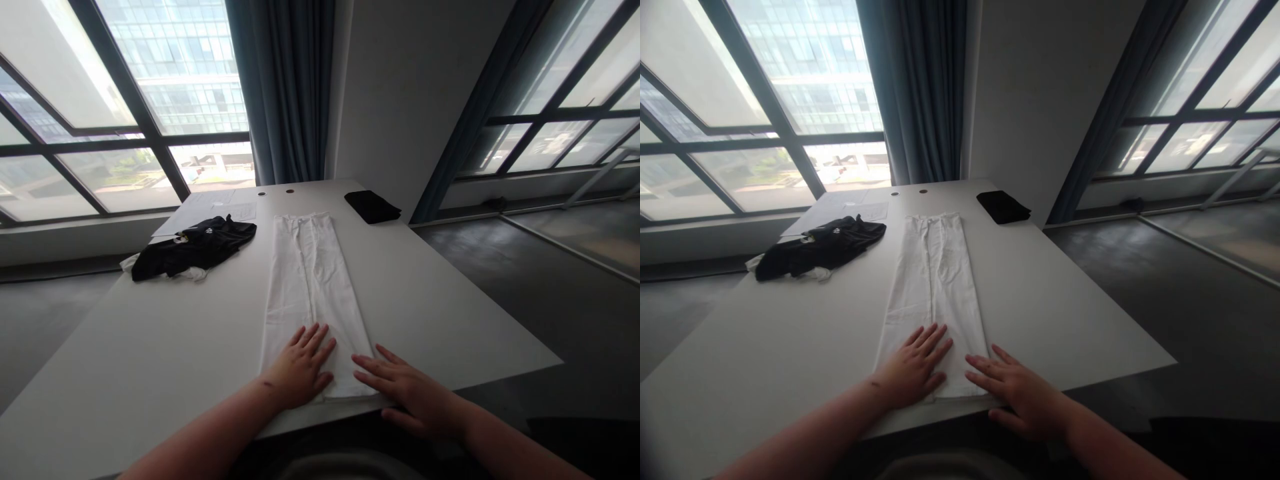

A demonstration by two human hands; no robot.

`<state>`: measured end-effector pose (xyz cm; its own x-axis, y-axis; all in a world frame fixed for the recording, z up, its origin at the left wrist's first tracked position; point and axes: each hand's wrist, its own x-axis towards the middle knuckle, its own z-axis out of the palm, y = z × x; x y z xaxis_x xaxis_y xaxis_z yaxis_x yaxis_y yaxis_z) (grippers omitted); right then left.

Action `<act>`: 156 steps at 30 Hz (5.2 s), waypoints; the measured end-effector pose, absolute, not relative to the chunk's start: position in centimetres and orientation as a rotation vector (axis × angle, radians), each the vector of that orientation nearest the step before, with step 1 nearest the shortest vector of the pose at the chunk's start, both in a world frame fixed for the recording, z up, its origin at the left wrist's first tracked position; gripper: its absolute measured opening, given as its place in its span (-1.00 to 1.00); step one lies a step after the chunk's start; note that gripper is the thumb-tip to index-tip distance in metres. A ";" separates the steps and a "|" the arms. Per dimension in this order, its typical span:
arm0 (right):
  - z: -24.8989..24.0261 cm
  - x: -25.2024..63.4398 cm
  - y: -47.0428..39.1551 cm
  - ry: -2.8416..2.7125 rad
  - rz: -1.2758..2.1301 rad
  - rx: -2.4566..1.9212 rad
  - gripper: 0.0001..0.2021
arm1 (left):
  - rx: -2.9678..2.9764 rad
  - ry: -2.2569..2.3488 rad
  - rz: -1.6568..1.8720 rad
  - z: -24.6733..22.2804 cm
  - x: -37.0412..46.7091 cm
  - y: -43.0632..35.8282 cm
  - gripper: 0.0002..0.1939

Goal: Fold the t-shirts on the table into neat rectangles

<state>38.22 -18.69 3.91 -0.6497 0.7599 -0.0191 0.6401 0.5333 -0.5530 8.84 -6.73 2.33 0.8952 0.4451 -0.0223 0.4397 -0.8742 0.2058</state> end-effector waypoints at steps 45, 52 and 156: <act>-0.3 34.3 33.0 -1.846 0.132 -2.339 -0.39 | 2.393 1.687 0.201 0.7 13.4 18.9 -0.33; -1.3 34.0 32.9 -1.958 0.223 -2.272 -0.32 | 2.397 1.695 0.208 0.7 13.4 18.9 -0.33; -0.3 42.0 11.8 -2.061 -0.063 -1.782 -0.47 | 2.667 1.194 0.677 -0.4 7.5 23.2 -0.50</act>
